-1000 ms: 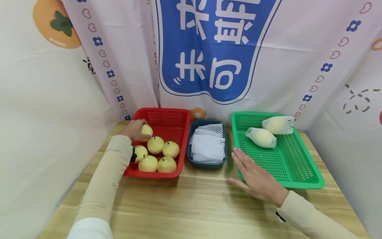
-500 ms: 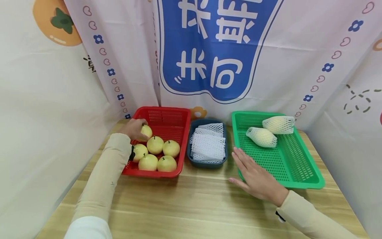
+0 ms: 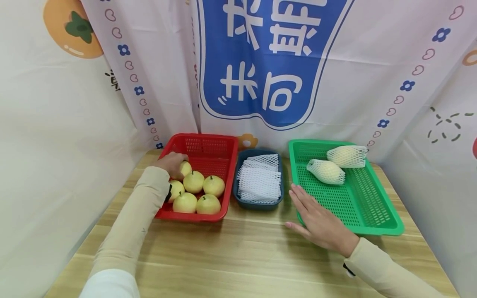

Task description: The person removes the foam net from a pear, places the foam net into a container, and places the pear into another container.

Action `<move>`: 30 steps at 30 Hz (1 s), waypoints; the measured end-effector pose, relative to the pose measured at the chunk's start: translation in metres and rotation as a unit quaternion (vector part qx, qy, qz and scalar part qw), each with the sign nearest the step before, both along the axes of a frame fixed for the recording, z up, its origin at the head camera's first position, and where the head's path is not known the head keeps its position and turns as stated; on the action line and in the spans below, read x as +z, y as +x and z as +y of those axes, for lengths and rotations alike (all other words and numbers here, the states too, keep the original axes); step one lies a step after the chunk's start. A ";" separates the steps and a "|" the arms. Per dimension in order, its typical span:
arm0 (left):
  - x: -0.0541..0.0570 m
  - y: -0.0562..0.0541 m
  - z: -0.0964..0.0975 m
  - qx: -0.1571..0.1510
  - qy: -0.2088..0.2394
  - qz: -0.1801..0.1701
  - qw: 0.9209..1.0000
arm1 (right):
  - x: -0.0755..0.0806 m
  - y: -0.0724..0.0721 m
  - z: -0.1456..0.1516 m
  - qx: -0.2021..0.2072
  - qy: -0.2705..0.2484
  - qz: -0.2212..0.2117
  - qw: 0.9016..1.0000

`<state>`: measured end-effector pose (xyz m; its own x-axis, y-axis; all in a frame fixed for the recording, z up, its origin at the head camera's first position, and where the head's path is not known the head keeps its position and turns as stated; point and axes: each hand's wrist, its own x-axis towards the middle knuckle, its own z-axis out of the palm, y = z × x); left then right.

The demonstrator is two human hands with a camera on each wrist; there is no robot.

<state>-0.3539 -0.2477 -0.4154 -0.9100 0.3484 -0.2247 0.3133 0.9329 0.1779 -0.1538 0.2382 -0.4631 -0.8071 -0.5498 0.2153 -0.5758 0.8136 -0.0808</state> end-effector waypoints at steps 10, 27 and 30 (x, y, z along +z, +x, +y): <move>0.030 0.016 0.000 0.008 0.013 0.008 1.000 | -0.002 0.000 -0.001 -0.006 0.007 -0.005 1.000; 0.082 0.117 0.069 -0.102 0.032 0.093 0.990 | -0.002 -0.001 0.001 -0.001 0.004 0.008 1.000; 0.069 0.135 0.082 -0.121 0.041 0.094 0.987 | -0.002 -0.001 0.000 0.000 0.006 0.008 1.000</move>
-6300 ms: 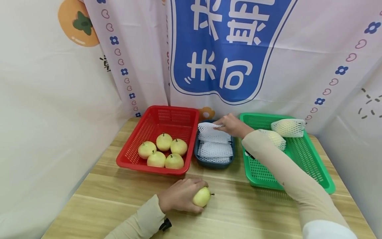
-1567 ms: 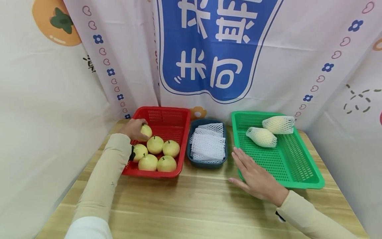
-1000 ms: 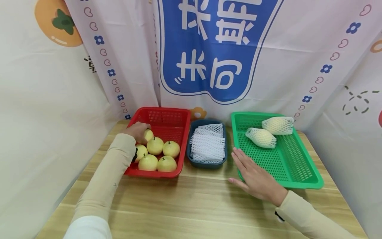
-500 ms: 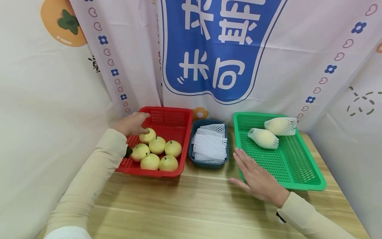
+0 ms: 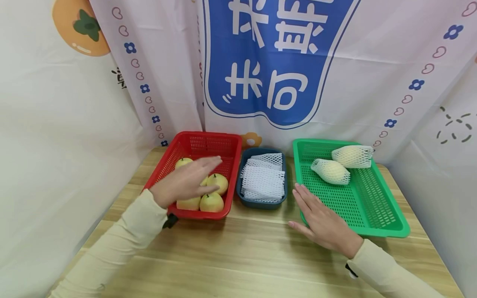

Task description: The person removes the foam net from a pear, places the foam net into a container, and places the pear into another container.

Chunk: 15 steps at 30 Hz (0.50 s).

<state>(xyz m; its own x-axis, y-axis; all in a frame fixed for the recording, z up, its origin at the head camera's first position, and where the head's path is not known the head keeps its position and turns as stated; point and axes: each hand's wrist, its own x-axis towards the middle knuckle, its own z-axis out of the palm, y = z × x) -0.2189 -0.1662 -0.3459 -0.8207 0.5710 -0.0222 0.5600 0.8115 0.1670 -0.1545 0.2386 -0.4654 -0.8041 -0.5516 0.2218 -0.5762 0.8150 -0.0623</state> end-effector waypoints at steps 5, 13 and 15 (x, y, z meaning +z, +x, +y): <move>-0.030 0.023 0.017 -0.047 0.030 0.032 0.998 | 0.001 0.001 0.000 -0.004 0.002 0.001 1.000; -0.084 0.041 0.031 -0.075 0.043 0.070 0.994 | 0.000 0.001 0.000 -0.002 0.002 0.010 1.000; -0.094 0.043 0.033 -0.077 0.040 0.075 0.993 | -0.001 0.001 -0.001 -0.001 0.002 0.011 1.000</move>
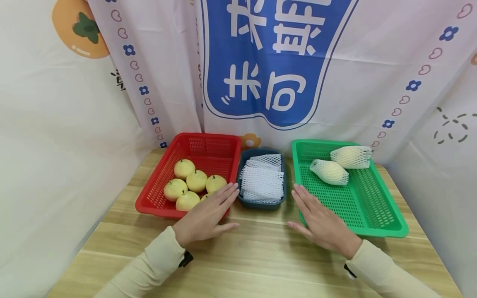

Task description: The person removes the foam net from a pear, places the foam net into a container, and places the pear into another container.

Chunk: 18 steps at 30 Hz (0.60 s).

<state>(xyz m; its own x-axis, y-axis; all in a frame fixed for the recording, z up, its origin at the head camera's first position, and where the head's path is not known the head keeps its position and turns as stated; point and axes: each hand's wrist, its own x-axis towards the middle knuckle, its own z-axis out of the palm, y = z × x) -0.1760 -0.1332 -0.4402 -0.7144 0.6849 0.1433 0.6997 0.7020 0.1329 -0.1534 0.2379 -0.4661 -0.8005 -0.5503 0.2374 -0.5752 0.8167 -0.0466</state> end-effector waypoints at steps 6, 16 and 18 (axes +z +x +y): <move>-0.020 0.003 0.003 -0.003 -0.022 0.077 0.997 | 0.000 0.000 -0.001 0.002 0.002 0.006 1.000; -0.024 0.004 0.005 0.008 -0.029 0.111 0.993 | 0.021 -0.003 0.004 0.014 -0.034 -0.123 0.992; -0.025 0.004 0.005 0.009 -0.031 0.105 0.994 | 0.033 -0.006 0.008 0.011 -0.049 -0.180 0.982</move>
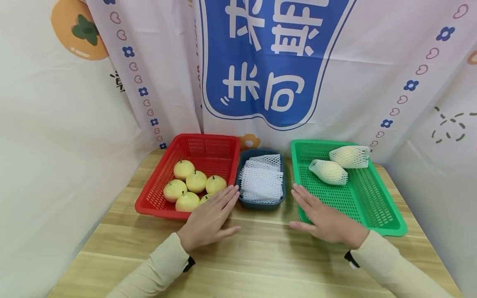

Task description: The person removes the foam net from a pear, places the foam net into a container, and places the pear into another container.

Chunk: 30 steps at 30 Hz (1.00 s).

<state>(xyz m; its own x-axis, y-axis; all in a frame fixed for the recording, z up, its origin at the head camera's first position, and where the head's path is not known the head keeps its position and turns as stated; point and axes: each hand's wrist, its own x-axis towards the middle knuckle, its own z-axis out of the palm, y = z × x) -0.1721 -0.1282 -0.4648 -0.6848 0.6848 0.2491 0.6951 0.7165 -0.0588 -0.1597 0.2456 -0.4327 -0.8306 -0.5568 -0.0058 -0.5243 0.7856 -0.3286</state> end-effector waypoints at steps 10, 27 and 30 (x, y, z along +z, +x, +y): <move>-0.002 -0.001 -0.001 0.002 -0.004 -0.003 1.000 | 0.059 -0.046 0.038 -0.082 0.051 -0.048 0.994; -0.003 0.000 0.000 0.006 -0.010 0.004 1.000 | 0.012 -0.131 0.080 -0.066 0.205 0.072 0.974; -0.002 0.000 0.001 0.007 -0.012 -0.005 1.000 | -0.001 -0.140 0.083 -0.061 0.248 0.107 0.961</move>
